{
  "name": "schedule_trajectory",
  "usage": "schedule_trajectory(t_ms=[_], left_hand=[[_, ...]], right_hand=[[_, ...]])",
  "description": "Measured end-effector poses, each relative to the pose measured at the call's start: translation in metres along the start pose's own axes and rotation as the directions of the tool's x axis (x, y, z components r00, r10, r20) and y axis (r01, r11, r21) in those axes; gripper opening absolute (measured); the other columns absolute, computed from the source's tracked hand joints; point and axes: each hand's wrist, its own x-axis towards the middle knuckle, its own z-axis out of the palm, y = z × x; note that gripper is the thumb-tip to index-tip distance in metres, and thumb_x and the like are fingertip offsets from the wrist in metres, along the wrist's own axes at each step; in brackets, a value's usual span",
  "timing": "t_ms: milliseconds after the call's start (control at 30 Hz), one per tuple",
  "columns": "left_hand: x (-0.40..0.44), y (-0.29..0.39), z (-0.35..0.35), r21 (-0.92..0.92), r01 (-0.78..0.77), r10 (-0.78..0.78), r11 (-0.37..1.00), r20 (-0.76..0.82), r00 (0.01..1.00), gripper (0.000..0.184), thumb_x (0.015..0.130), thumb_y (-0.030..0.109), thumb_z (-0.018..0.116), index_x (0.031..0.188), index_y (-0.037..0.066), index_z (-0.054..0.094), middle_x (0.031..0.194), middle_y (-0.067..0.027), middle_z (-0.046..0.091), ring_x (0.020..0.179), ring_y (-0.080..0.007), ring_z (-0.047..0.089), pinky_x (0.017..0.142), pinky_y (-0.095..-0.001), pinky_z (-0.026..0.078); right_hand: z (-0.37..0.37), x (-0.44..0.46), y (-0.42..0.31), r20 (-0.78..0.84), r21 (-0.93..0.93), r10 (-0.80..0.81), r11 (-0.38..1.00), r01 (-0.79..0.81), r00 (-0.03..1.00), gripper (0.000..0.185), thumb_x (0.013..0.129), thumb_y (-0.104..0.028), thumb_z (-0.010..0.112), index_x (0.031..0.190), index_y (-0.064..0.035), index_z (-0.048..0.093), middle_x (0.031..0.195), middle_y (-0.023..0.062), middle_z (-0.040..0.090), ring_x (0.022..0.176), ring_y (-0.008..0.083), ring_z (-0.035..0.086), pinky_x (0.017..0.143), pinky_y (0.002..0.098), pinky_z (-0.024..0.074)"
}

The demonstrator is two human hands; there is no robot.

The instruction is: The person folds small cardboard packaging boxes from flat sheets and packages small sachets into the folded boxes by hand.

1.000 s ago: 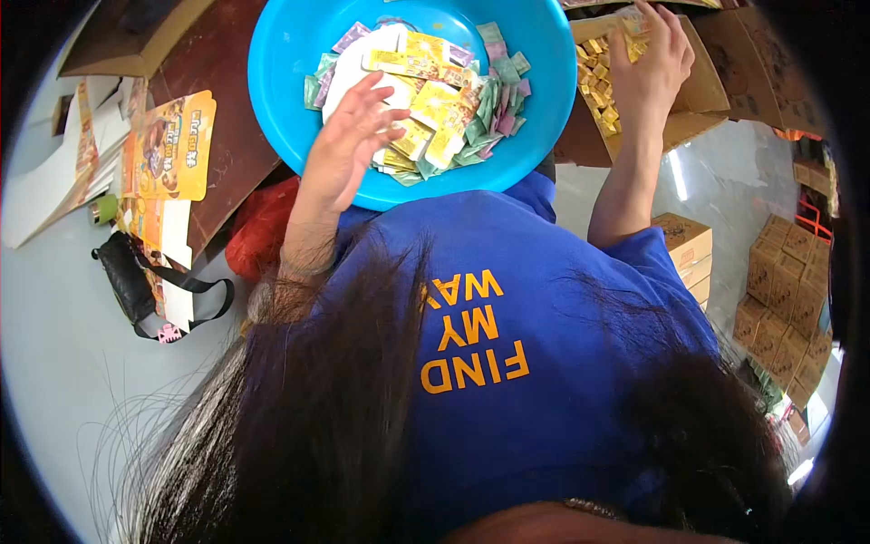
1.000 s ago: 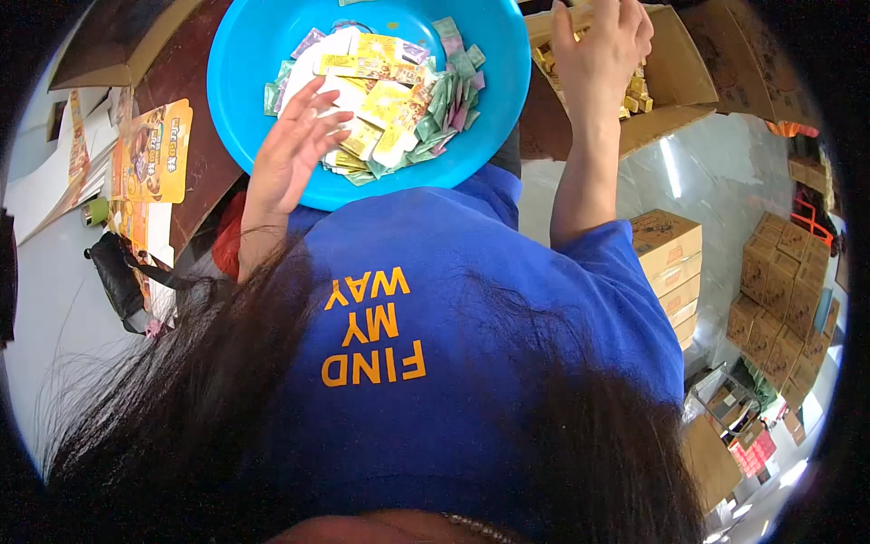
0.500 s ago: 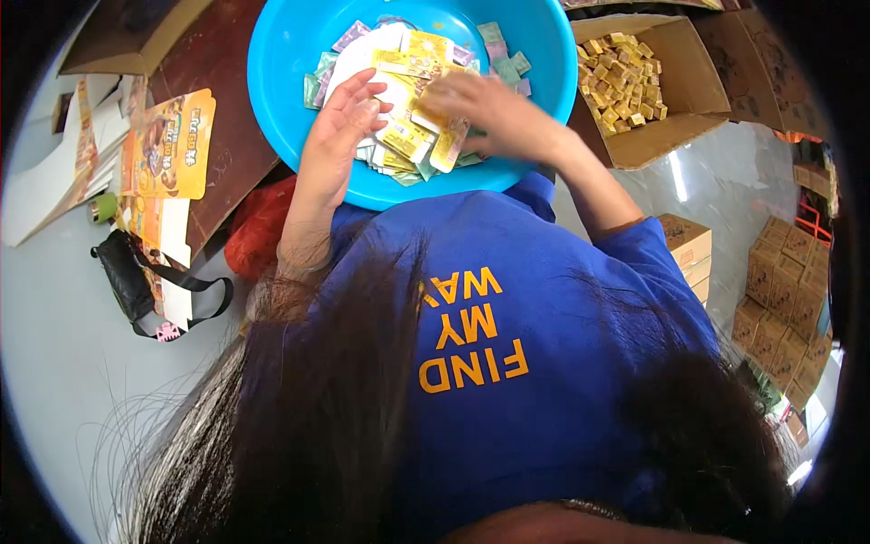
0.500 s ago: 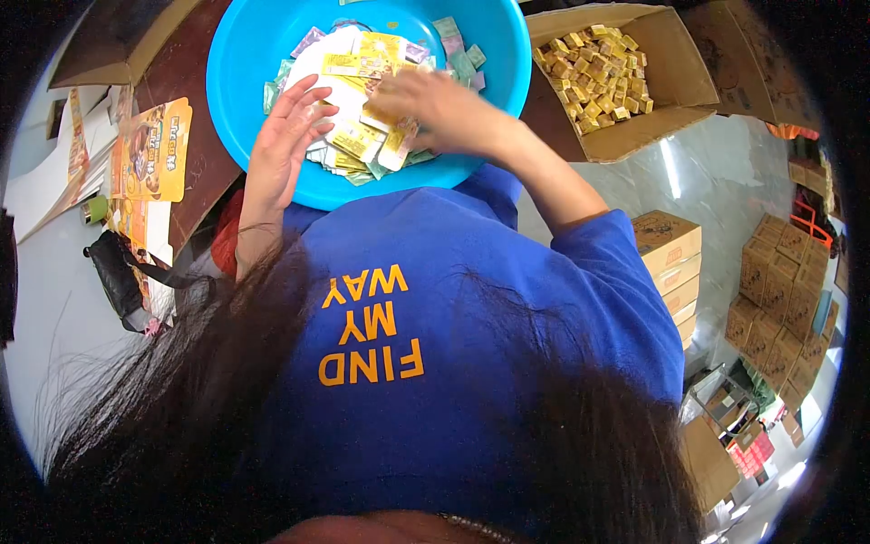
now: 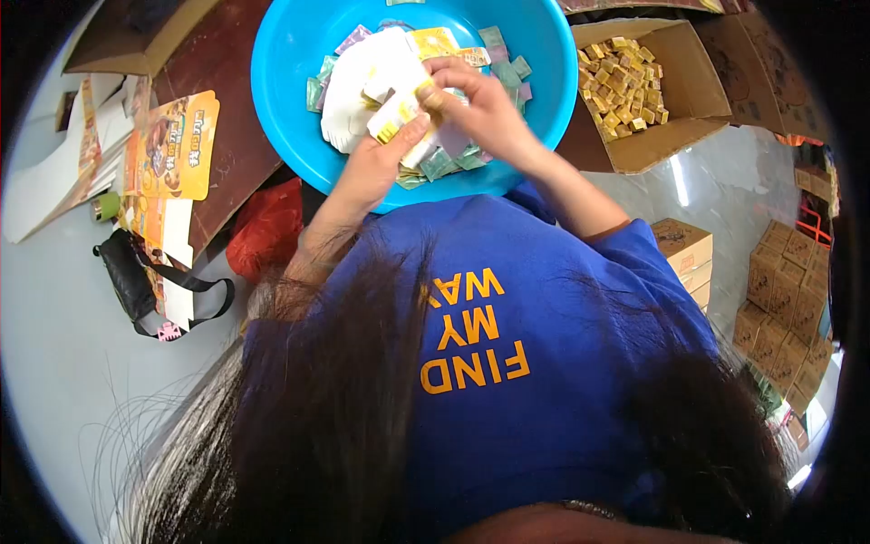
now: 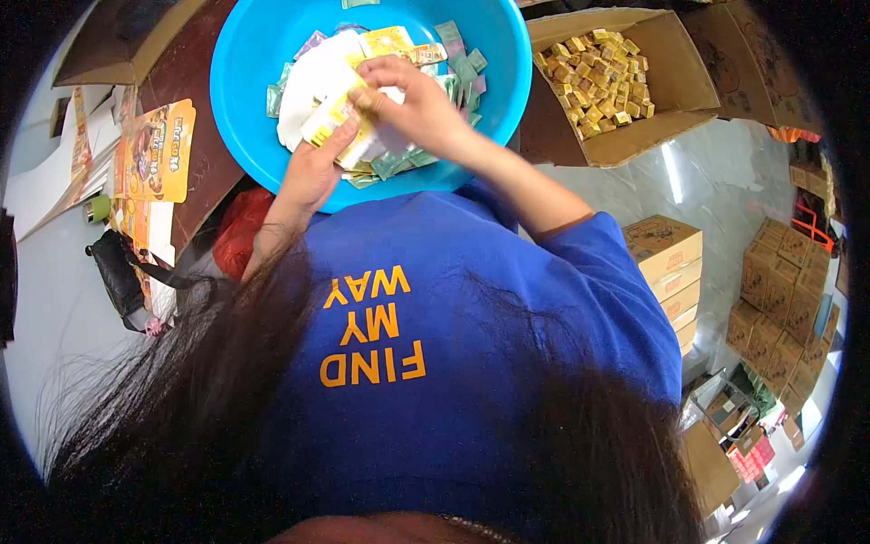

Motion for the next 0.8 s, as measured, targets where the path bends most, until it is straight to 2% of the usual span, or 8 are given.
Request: schedule_trajectory(t_ms=[67,267,333,400,433,500,567,800], left_hand=[[0.001,-0.002,0.002,-0.179,0.095,-0.105,0.979,-0.05,0.993,0.05,0.093,0.009,0.067,0.138,0.0,0.05,0.12,-0.0136,0.064,0.103,-0.0225,0.064,0.088,-0.0313,0.052],[-0.005,0.013,-0.005,-0.072,0.044,-0.034,0.996,0.127,0.991,0.053,0.087,0.007,0.072,0.136,-0.001,0.052,0.114,-0.014,0.067,0.1,-0.0231,0.067,0.081,-0.0284,0.055],[0.003,0.007,-0.011,-0.129,0.089,-0.059,0.988,0.221,0.974,0.061,0.084,0.006,0.075,0.139,-0.001,0.049,0.117,-0.0153,0.067,0.101,-0.0252,0.067,0.082,-0.0311,0.055],[0.005,0.001,-0.016,-0.181,0.143,-0.082,0.973,0.305,0.949,0.068,0.081,0.005,0.078,0.142,-0.001,0.046,0.119,-0.0166,0.066,0.102,-0.0273,0.067,0.083,-0.0338,0.056],[0.003,0.004,-0.012,-0.185,0.141,-0.08,0.973,0.302,0.95,0.068,0.081,0.005,0.078,0.142,-0.001,0.046,0.119,-0.0166,0.066,0.102,-0.0273,0.067,0.083,-0.0338,0.056],[0.0,0.014,0.0,0.146,-0.164,0.131,0.976,0.213,0.968,0.076,0.08,0.005,0.079,0.145,0.0,0.041,0.12,-0.0168,0.065,0.101,-0.0286,0.067,0.084,-0.035,0.056],[-0.002,0.021,0.01,0.475,-0.4,0.345,0.783,0.204,0.916,0.083,0.078,0.006,0.08,0.149,0.001,0.037,0.12,-0.0171,0.065,0.1,-0.03,0.067,0.084,-0.0363,0.055],[0.006,0.019,0.011,0.88,-0.374,0.348,0.294,0.266,0.899,0.088,0.08,0.013,0.079,0.153,0.006,0.031,0.12,-0.0164,0.064,0.104,-0.0298,0.065,0.087,-0.0362,0.054]], right_hand=[[0.015,0.003,-0.002,-0.051,-0.276,-0.295,0.922,0.271,0.954,0.017,0.093,-0.014,0.067,0.106,-0.0045,0.071,0.137,0.0108,0.052,0.098,0.0236,0.062,0.088,0.0316,0.0474],[-0.005,0.012,-0.023,0.13,-0.583,-0.526,0.646,0.494,0.841,0.013,0.096,-0.012,0.063,0.103,-0.0031,0.07,0.134,0.0116,0.053,0.085,0.0185,0.063,0.077,0.0261,0.0493],[-0.008,0.009,-0.02,0.155,-0.043,-0.285,0.955,0.295,0.946,0.013,0.096,-0.011,0.062,0.103,-0.0035,0.07,0.128,0.0104,0.056,0.085,0.0165,0.062,0.076,0.0252,0.0494],[-0.007,0.002,-0.016,0.324,0.483,-0.069,0.87,-0.101,0.944,0.012,0.096,-0.01,0.061,0.102,-0.004,0.07,0.122,0.0092,0.058,0.085,0.0144,0.062,0.074,0.0243,0.0496],[-0.008,0.0,-0.013,0.328,0.482,-0.07,0.87,-0.103,0.942,0.012,0.096,-0.01,0.061,0.102,-0.004,0.07,0.122,0.0092,0.058,0.085,0.0144,0.062,0.074,0.0243,0.0496],[-0.009,-0.001,-0.005,0.339,0.555,0.077,0.789,-0.265,0.938,0.011,0.094,-0.008,0.063,0.101,-0.0035,0.07,0.114,0.0077,0.06,0.083,0.014,0.061,0.073,0.0242,0.05],[-0.01,-0.002,0.0,0.354,0.621,0.222,0.67,-0.406,0.908,0.01,0.093,-0.005,0.064,0.1,-0.003,0.07,0.106,0.0062,0.062,0.081,0.0137,0.061,0.071,0.0241,0.0505],[-0.003,0.0,-0.011,0.166,0.118,0.07,0.989,-0.091,0.984,0.014,0.088,0.002,0.067,0.1,-0.0017,0.072,0.097,0.0043,0.063,0.079,0.012,0.059,0.071,0.021,0.0488]])
